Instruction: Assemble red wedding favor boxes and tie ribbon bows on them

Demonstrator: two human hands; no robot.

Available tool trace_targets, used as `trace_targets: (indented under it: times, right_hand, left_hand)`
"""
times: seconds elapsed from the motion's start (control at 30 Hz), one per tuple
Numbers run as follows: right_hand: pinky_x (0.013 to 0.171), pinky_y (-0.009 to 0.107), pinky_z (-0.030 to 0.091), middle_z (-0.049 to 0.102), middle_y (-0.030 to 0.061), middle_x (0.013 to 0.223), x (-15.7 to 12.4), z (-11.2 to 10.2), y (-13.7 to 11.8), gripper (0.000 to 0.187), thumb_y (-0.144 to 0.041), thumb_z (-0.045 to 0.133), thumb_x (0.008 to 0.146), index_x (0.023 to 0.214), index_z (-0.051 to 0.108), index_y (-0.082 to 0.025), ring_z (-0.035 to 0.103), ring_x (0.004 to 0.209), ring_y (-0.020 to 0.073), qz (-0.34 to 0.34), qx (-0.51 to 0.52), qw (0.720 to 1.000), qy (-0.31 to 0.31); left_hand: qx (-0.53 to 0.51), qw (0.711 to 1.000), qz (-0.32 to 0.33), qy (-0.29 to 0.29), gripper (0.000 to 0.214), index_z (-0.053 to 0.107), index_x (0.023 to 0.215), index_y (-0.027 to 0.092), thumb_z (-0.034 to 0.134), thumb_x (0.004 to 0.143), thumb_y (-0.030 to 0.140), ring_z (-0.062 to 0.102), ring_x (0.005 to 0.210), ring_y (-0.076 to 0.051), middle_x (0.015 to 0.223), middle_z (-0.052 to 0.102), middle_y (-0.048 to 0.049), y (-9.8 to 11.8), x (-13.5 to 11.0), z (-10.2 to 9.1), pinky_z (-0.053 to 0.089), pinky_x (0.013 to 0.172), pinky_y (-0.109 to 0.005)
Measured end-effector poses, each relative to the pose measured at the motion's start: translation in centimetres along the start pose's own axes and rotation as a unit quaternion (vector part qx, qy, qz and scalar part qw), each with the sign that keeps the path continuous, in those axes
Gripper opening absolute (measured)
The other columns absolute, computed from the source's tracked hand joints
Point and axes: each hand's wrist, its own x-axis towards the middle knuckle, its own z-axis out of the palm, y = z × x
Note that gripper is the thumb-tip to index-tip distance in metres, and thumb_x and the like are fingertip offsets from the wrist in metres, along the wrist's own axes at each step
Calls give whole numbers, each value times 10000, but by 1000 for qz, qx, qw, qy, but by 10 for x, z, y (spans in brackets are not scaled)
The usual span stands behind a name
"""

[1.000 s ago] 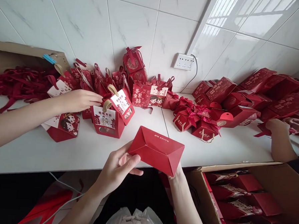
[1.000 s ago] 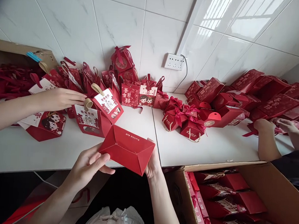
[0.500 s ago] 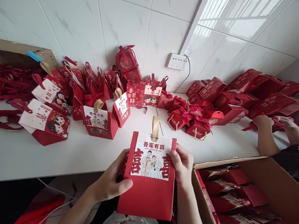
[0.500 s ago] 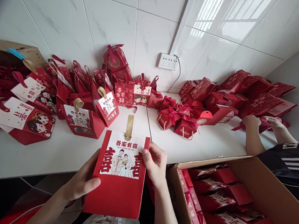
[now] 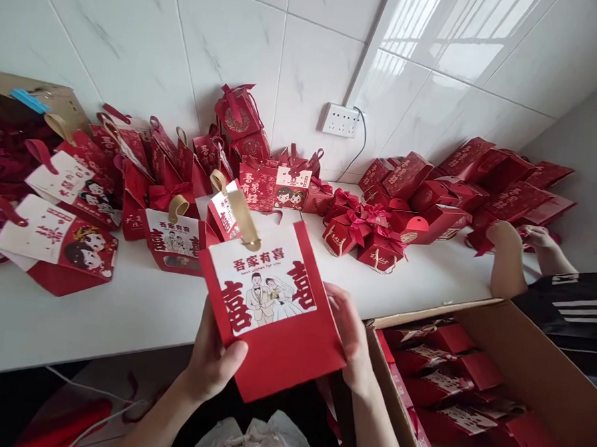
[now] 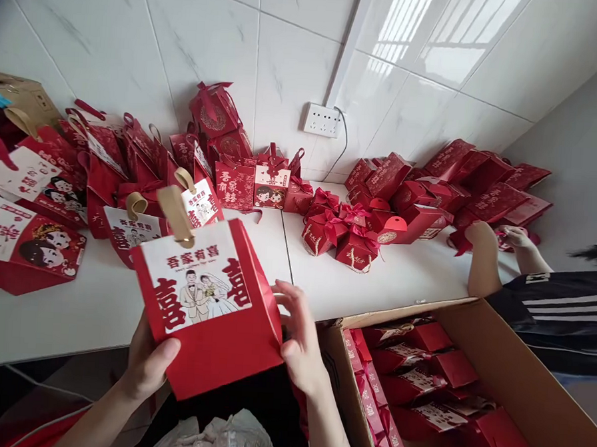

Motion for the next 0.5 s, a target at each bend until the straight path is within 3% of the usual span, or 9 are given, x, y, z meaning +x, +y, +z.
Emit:
trace_targets:
  times: [0.07, 0.17, 0.23, 0.33, 0.4, 0.5]
  right_hand:
    - [737, 379, 558, 599, 121, 1195, -20, -8, 9, 785, -809, 399, 735, 1300, 483, -269, 615, 1051, 307, 15, -1, 1000, 5]
    - [734, 388, 568, 638, 136, 1140, -62, -28, 10, 705, -739, 463, 763, 1255, 516, -237, 646, 1001, 310, 10, -68, 993, 94]
    - [719, 372, 574, 675, 138, 1059, -94, -44, 0, 598, -620, 618, 734, 1166, 563, -211, 670, 933, 300, 13, -158, 971, 179]
    - [611, 318, 571, 711, 112, 843, -138, -73, -26, 420, -442, 764, 641, 942, 625, -184, 686, 738, 262, 63, -265, 925, 265]
    - [564, 297, 552, 699, 91, 756, -162, -98, -44, 394, -412, 795, 575, 848, 630, -179, 664, 667, 240, 114, -320, 873, 351]
    - [666, 336, 549, 687, 81, 851, -190, -152, -57, 481, -452, 760, 569, 927, 606, -170, 655, 766, 242, 145, -363, 738, 550]
  left_hand:
    - [7, 999, 35, -28, 425, 490, 1270, 291, 577, 855, 327, 656, 925, -218, 1084, 645, -79, -6, 6, 8, 579, 784, -315]
    - [5, 983, 44, -179, 541, 414, 1334, 274, 593, 824, 299, 677, 854, -219, 1041, 668, -86, -11, 22, 25, 586, 729, -318]
    - [30, 948, 23, -317, 647, 352, 1387, 282, 617, 797, 280, 682, 864, -213, 1083, 674, -74, -15, 33, 42, 581, 739, -306]
    - [82, 873, 9, -480, 757, 268, 1452, 274, 641, 804, 389, 613, 1111, -250, 1322, 570, -97, -29, 42, 77, 532, 912, -346]
    - [140, 843, 38, -518, 735, 280, 1457, 223, 582, 838, 480, 449, 1307, -277, 1436, 453, -121, -47, 37, 105, 411, 1067, -408]
    - [278, 794, 97, -531, 600, 353, 1422, 173, 491, 902, 440, 253, 1416, -296, 1478, 393, -113, -83, 20, 145, 216, 1155, -521]
